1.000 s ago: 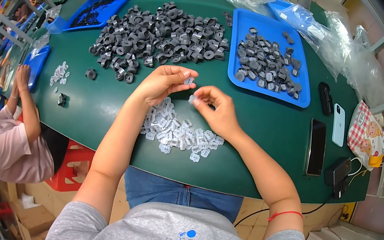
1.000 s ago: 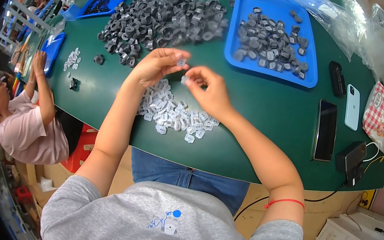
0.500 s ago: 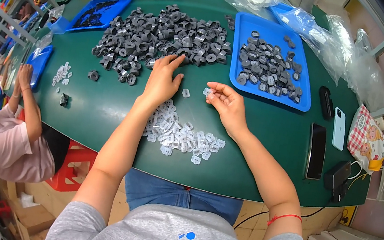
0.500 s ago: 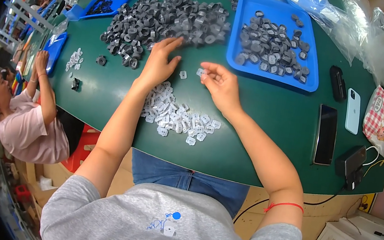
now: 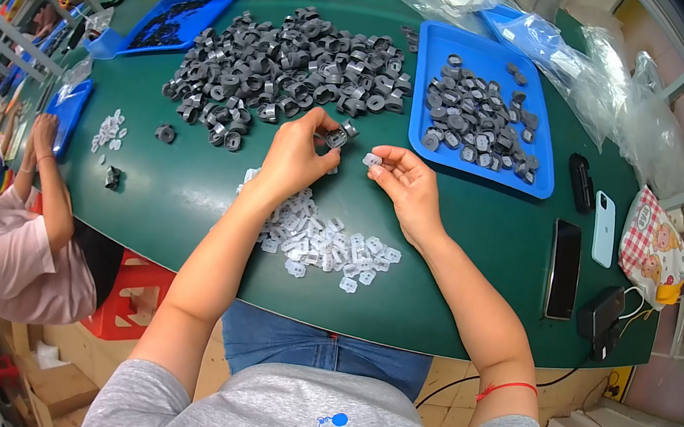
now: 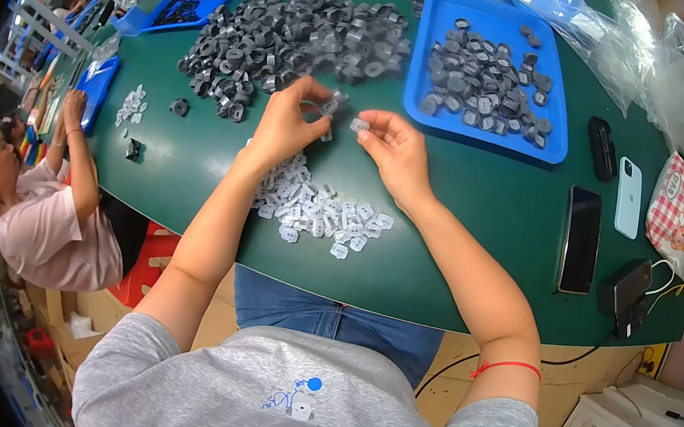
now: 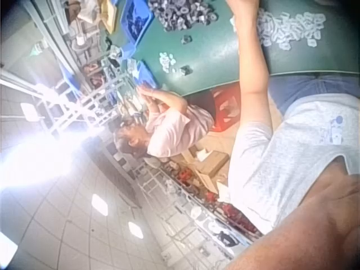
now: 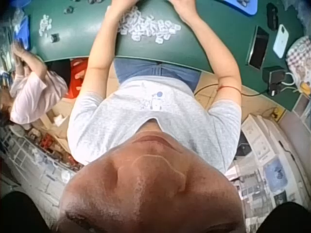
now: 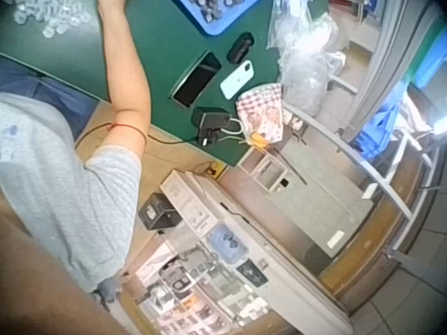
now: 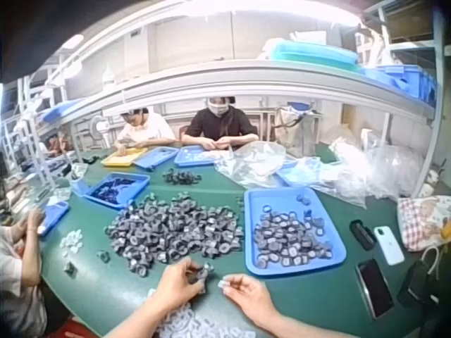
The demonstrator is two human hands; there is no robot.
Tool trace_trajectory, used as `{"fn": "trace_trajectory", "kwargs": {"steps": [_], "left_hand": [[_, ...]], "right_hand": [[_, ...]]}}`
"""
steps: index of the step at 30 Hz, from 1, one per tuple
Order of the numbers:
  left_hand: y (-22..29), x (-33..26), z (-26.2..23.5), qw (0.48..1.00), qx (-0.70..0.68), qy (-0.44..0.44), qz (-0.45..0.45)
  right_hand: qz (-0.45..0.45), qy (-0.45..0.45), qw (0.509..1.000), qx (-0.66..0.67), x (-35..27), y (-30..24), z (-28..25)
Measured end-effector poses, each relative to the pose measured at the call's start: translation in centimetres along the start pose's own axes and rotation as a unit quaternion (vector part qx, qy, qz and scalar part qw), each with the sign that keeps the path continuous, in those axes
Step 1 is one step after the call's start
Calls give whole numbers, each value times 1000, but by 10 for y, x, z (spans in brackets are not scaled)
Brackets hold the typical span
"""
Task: The person assembles plastic parts by fitting small white inserts into gray plastic casings by hand.
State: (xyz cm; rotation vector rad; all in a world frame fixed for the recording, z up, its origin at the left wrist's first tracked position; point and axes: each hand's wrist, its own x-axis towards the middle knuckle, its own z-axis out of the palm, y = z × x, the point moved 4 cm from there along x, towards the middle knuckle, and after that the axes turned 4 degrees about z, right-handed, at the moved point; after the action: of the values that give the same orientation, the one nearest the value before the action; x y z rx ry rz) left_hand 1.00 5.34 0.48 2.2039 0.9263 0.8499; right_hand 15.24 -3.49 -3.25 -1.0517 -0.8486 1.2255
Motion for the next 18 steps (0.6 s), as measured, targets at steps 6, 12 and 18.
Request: {"fn": "trace_trajectory", "kwargs": {"steps": [6, 12, 18], "left_hand": [[13, -3, 4, 999, -22, -29, 9], [15, -6, 12, 998, -4, -50, 24], [20, -8, 16, 995, -67, -72, 14]], "right_hand": [[-6, -4, 1000, -19, 0, -1, 0], [-38, -48, 998, 6, 1, 1, 7], [-53, 10, 997, -55, 8, 3, -5]]}}
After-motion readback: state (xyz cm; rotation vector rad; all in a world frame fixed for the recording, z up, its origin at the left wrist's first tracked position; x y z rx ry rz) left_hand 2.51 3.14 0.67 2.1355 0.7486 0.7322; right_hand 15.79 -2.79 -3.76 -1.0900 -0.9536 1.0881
